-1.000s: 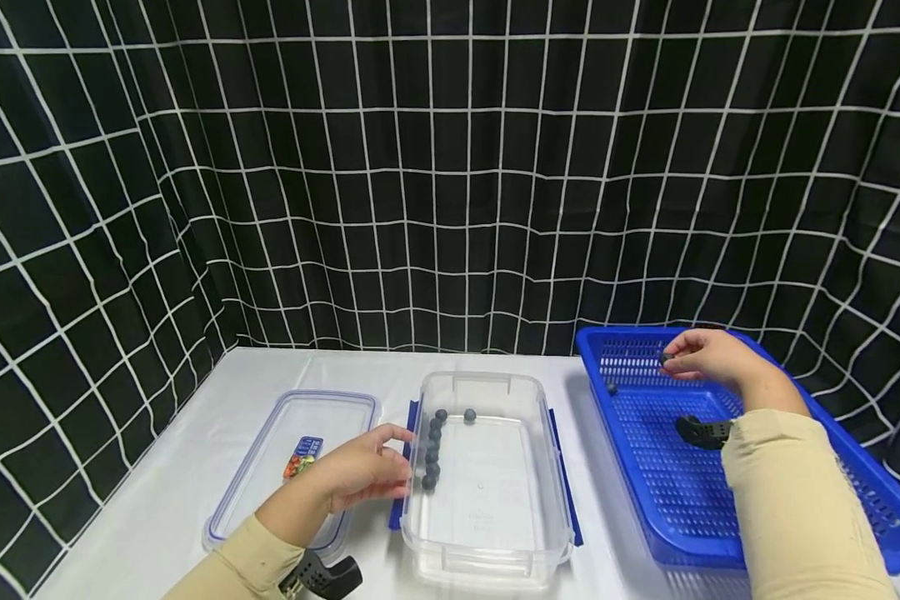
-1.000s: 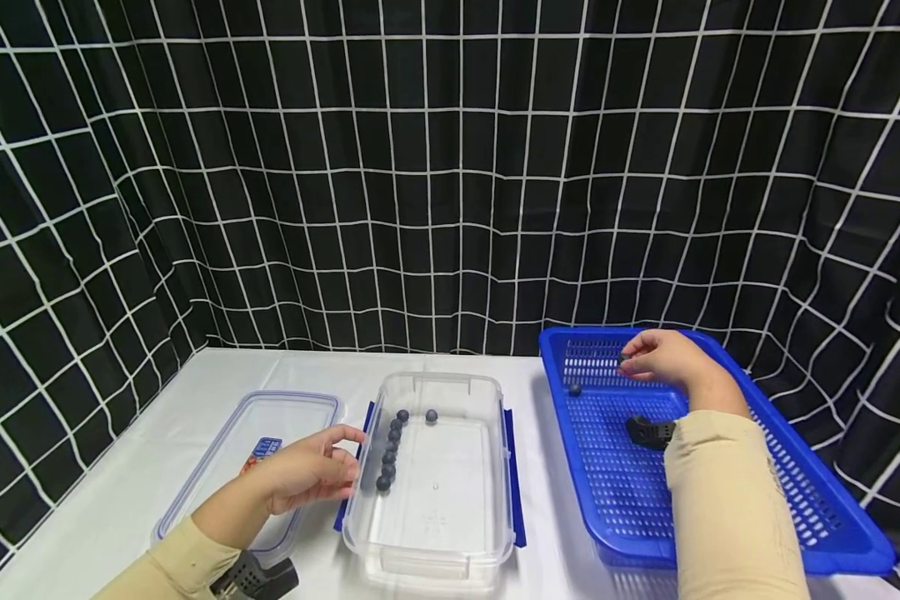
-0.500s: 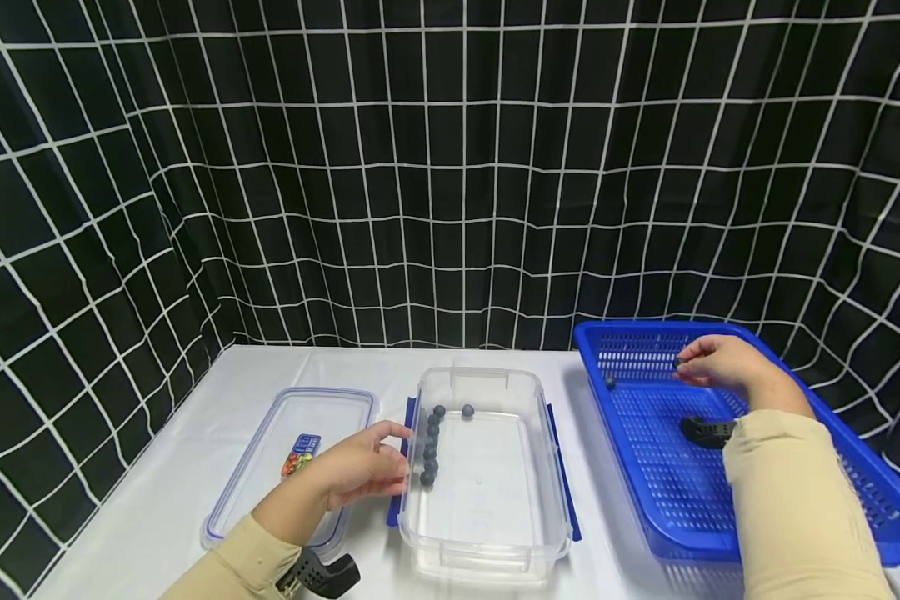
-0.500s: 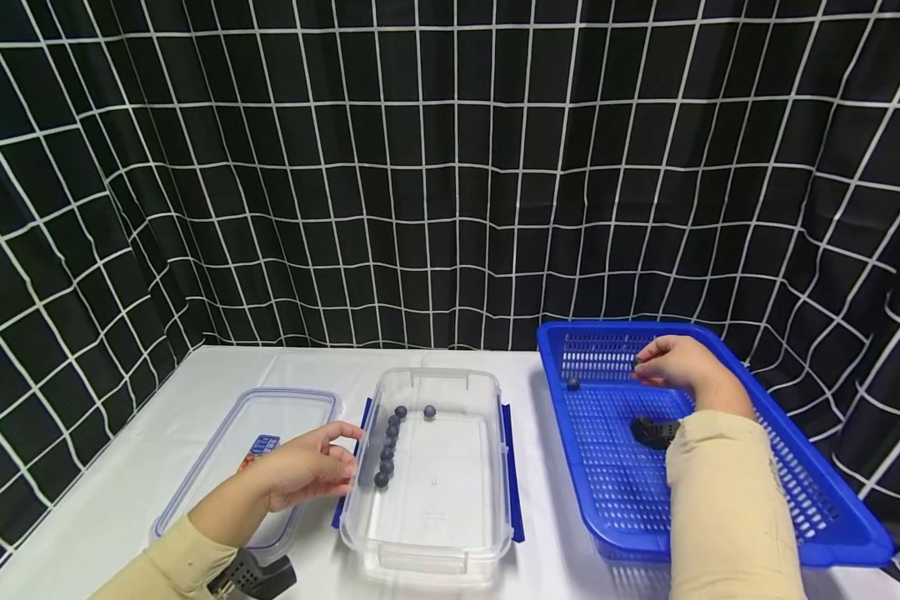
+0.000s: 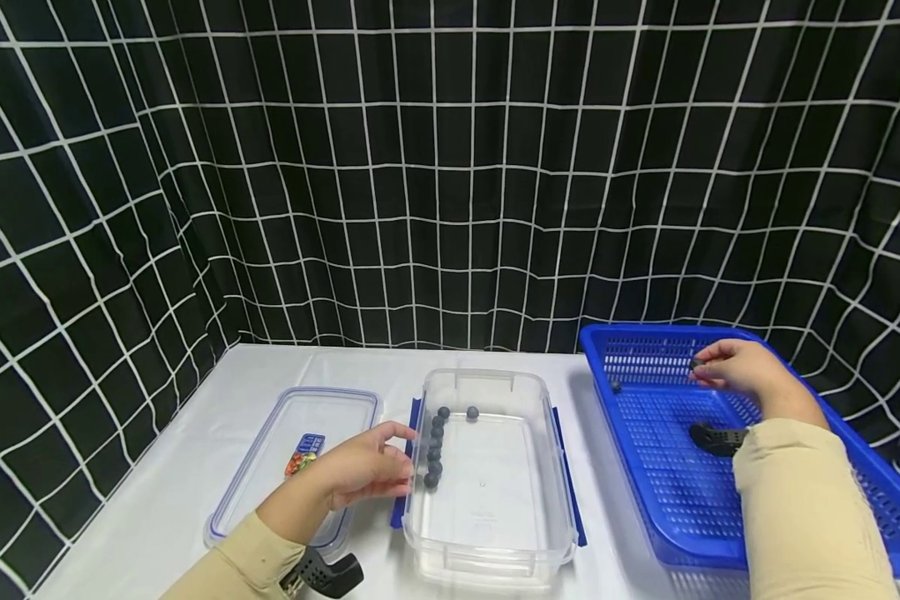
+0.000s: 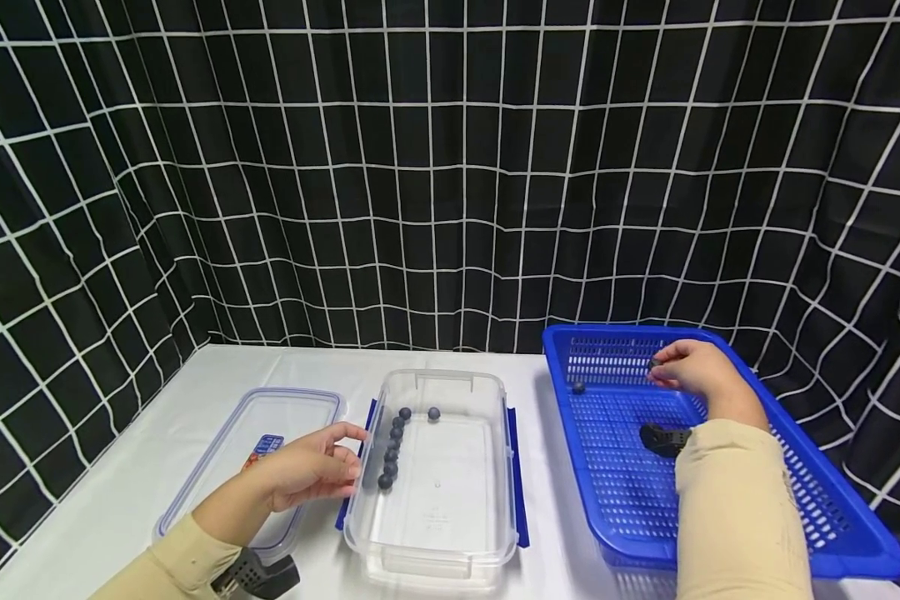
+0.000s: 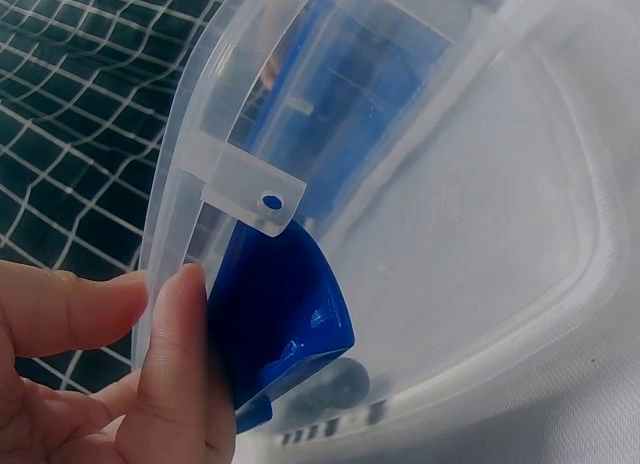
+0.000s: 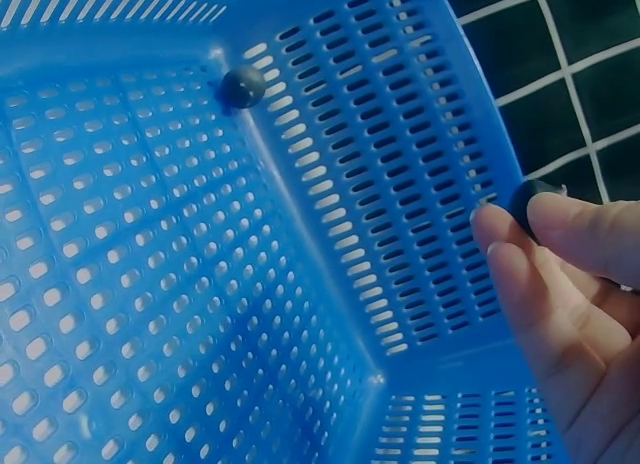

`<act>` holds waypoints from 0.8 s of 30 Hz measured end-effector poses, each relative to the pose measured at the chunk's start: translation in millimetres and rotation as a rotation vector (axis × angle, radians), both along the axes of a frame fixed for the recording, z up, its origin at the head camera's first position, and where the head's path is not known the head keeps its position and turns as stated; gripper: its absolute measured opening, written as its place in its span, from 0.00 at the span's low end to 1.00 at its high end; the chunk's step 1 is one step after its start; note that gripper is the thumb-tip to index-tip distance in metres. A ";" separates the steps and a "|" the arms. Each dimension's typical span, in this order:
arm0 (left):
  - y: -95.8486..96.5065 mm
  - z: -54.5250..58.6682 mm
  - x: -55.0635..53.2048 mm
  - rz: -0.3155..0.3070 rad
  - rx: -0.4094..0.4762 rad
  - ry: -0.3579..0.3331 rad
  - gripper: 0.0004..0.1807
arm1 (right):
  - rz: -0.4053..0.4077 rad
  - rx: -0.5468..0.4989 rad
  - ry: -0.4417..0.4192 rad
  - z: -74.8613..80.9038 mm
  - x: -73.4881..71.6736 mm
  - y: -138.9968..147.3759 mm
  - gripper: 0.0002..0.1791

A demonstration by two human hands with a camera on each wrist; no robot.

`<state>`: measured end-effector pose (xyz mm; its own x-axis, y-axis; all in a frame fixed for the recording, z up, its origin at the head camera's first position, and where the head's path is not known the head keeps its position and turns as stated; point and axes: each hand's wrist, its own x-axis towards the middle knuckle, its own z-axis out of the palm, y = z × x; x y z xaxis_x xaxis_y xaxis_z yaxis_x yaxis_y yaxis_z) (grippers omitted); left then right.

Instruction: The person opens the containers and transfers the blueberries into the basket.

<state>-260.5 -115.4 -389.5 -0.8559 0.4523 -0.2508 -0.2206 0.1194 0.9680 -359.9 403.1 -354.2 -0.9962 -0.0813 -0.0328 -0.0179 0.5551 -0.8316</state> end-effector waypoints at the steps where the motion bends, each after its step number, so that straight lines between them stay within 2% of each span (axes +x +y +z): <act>1: 0.2 0.2 0.1 0.000 0.000 -0.001 0.28 | -0.002 -0.005 -0.005 -0.5 -0.4 0.8 0.18; 9: 0.7 2.0 1.3 -0.002 0.003 0.003 0.28 | -0.020 0.007 -0.017 -4.2 -1.5 5.0 0.17; 15: 0.3 1.9 2.5 -0.006 0.001 -0.002 0.28 | -0.010 -0.095 -0.005 -4.7 1.2 3.7 0.11; 18: 0.1 3.0 2.5 -0.003 -0.007 -0.003 0.28 | -0.012 -0.114 0.006 -2.8 1.0 3.0 0.12; 24: 0.9 3.3 2.7 -0.007 -0.024 -0.003 0.29 | -0.022 -0.067 0.015 -0.5 1.2 3.0 0.18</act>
